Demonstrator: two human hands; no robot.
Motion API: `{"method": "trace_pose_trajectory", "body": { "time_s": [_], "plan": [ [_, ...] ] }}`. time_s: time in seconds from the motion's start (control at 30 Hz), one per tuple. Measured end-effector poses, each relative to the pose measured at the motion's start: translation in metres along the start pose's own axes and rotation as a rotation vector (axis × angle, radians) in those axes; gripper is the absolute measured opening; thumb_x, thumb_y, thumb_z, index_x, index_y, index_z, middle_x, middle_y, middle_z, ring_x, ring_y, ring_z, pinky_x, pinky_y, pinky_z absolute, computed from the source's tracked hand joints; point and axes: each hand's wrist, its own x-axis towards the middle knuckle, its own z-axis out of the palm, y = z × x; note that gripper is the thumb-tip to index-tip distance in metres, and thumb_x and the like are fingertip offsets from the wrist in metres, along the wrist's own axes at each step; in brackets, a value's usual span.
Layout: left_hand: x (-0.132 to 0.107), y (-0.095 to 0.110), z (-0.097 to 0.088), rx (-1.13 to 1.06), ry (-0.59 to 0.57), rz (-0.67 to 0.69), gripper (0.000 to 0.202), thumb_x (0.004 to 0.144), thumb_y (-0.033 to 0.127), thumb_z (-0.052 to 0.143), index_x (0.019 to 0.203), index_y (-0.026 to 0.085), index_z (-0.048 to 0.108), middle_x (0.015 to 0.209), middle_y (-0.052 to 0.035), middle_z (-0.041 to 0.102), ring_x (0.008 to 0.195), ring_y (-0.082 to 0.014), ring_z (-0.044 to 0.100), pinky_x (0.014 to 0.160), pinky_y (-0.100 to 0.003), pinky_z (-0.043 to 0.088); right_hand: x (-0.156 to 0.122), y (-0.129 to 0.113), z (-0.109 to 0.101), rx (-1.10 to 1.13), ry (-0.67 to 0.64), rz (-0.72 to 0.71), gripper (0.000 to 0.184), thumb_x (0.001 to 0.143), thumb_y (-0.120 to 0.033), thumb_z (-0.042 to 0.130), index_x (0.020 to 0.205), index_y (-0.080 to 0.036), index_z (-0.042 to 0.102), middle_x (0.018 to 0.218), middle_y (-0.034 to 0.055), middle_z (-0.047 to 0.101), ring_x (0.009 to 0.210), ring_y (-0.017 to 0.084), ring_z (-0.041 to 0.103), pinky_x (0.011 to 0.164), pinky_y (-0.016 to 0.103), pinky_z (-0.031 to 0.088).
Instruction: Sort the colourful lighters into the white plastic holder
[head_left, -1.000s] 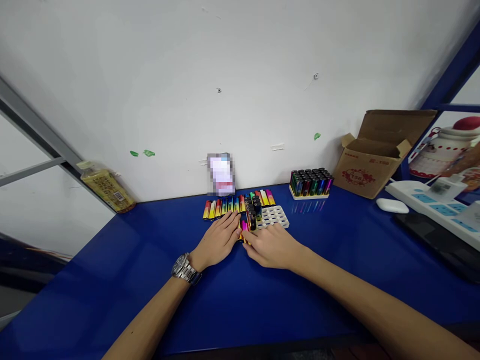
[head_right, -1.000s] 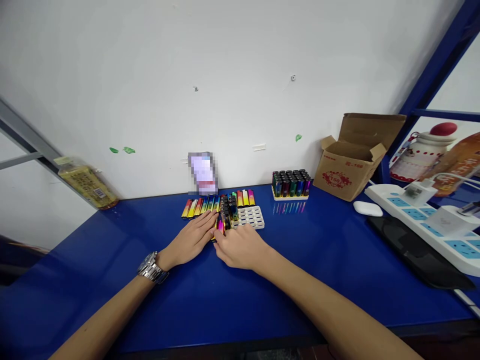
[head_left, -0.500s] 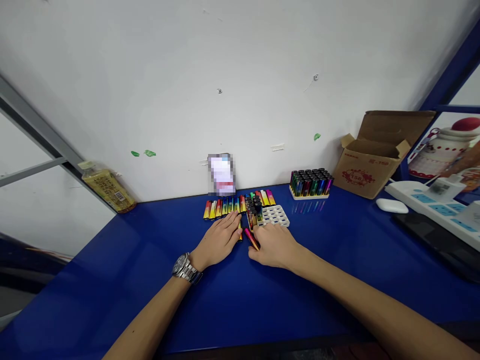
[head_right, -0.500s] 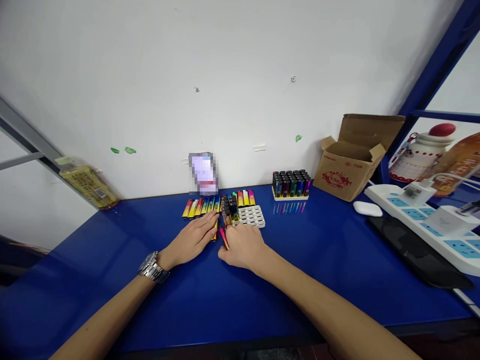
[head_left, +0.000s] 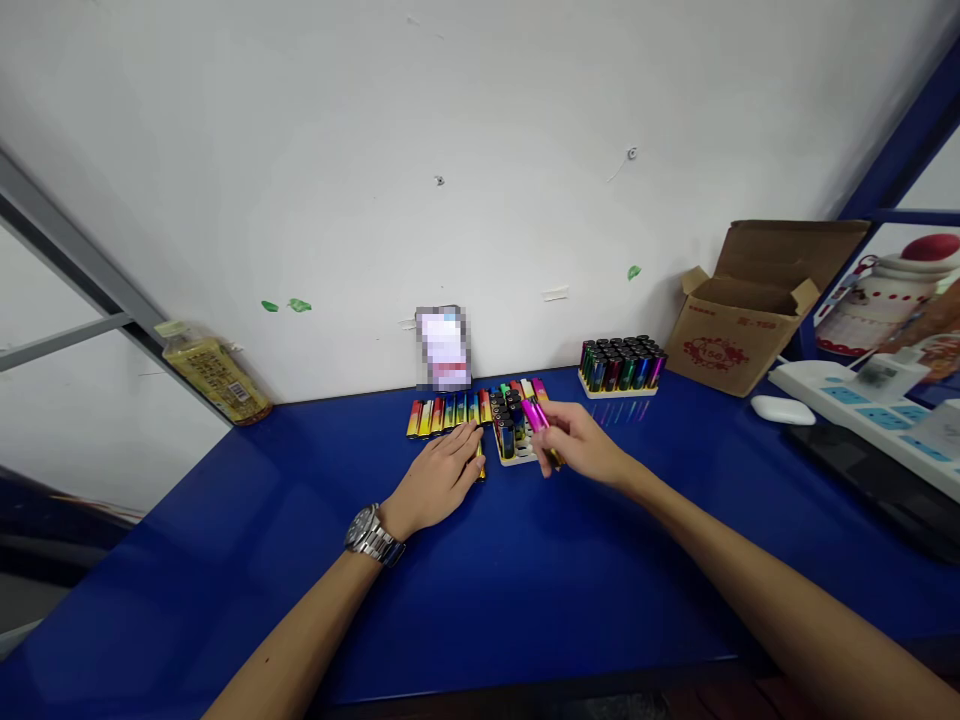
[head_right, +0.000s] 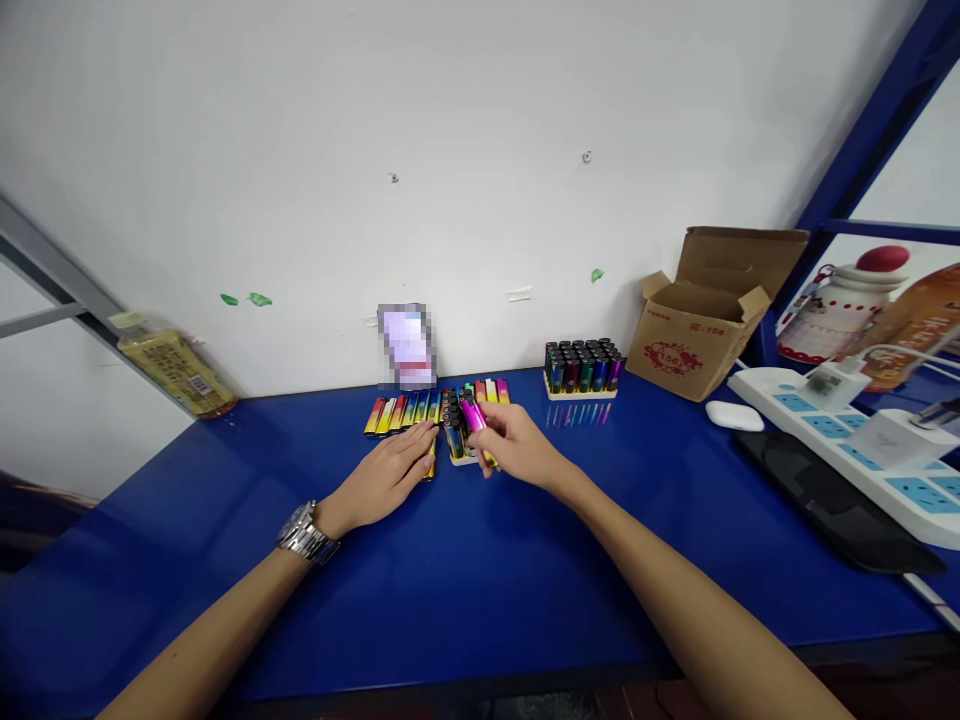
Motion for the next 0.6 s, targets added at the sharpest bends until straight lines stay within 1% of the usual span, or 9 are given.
{"method": "trace_pose_trajectory", "body": {
  "time_s": [0.03,0.1,0.2,0.27,0.3,0.37,0.43,0.5,0.6],
  "plan": [
    [0.0,0.0,0.0,-0.003,-0.002,-0.002,0.052,0.099,0.042,0.026,0.142,0.017,0.039,0.147,-0.0105,0.04,0.138,-0.0215,0.034,0.113,-0.042,0.031,0.002,0.003,0.001,0.031,0.091,-0.038,0.004,0.071,-0.018,0.042,0.069,-0.021,0.044,0.049,-0.0053,0.055,0.043,0.011,0.052,0.044,0.023,0.04],
    [0.0,0.0,-0.001,-0.011,-0.002,-0.001,0.052,0.099,0.042,0.026,0.142,0.017,0.039,0.147,-0.0105,0.04,0.138,-0.0217,0.034,0.113,-0.042,0.031,0.006,0.008,0.004,0.097,0.225,-0.056,0.005,0.073,-0.019,0.04,0.071,-0.021,0.044,0.052,-0.0051,0.055,0.044,0.011,0.05,0.045,0.024,0.039],
    [0.0,-0.001,0.0,-0.009,-0.002,0.004,0.052,0.099,0.042,0.026,0.142,0.018,0.039,0.148,-0.0101,0.04,0.138,-0.0215,0.034,0.113,-0.042,0.031,0.012,0.015,0.009,0.214,0.343,-0.028,0.002,0.072,-0.02,0.045,0.073,-0.022,0.044,0.05,-0.0082,0.044,0.043,0.009,0.04,0.042,0.022,0.03],
    [0.0,-0.001,0.0,0.002,-0.007,0.003,0.052,0.099,0.043,0.025,0.143,0.018,0.038,0.148,-0.0098,0.04,0.138,-0.0211,0.033,0.113,-0.041,0.03,0.016,0.019,0.011,0.32,0.36,0.008,0.009,0.074,-0.025,0.05,0.07,-0.022,0.043,0.049,-0.0087,0.036,0.042,0.008,0.033,0.042,0.022,0.026],
    [0.001,-0.001,0.0,0.006,-0.01,0.001,0.052,0.099,0.043,0.025,0.143,0.018,0.038,0.148,-0.0098,0.04,0.138,-0.0211,0.033,0.113,-0.041,0.03,0.017,0.02,0.012,0.382,0.355,0.036,0.016,0.077,-0.031,0.052,0.067,-0.022,0.042,0.049,-0.0083,0.035,0.042,0.008,0.031,0.043,0.022,0.026],
    [0.001,-0.001,0.0,0.005,-0.013,0.0,0.053,0.099,0.043,0.024,0.142,0.017,0.038,0.148,-0.0101,0.04,0.138,-0.0214,0.034,0.113,-0.041,0.03,0.019,0.022,0.013,0.504,0.34,0.091,0.034,0.082,-0.047,0.048,0.061,-0.022,0.041,0.046,-0.0067,0.035,0.041,0.009,0.032,0.044,0.023,0.031],
    [0.001,-0.001,0.0,0.002,-0.011,0.001,0.053,0.099,0.043,0.024,0.142,0.016,0.039,0.148,-0.0104,0.04,0.138,-0.0216,0.034,0.112,-0.042,0.031,0.018,0.022,0.014,0.591,0.336,0.131,0.049,0.084,-0.061,0.039,0.055,-0.022,0.04,0.043,-0.005,0.036,0.04,0.01,0.036,0.046,0.026,0.038],
    [0.001,0.0,-0.001,0.007,-0.017,0.0,0.054,0.099,0.044,0.023,0.142,0.016,0.039,0.148,-0.0107,0.04,0.138,-0.0215,0.033,0.112,-0.042,0.031,0.017,0.02,0.015,0.624,0.353,0.172,0.055,0.085,-0.065,0.033,0.051,-0.022,0.037,0.038,-0.0044,0.035,0.035,0.011,0.036,0.044,0.028,0.041],
    [0.001,0.001,-0.003,0.026,-0.036,-0.01,0.055,0.099,0.045,0.021,0.143,0.016,0.037,0.148,-0.0101,0.039,0.139,-0.0205,0.033,0.112,-0.041,0.032,0.014,0.015,0.017,0.635,0.371,0.265,0.057,0.088,-0.061,0.028,0.046,-0.023,0.036,0.032,-0.0062,0.029,0.028,0.009,0.023,0.033,0.025,0.034]
  ]
}}
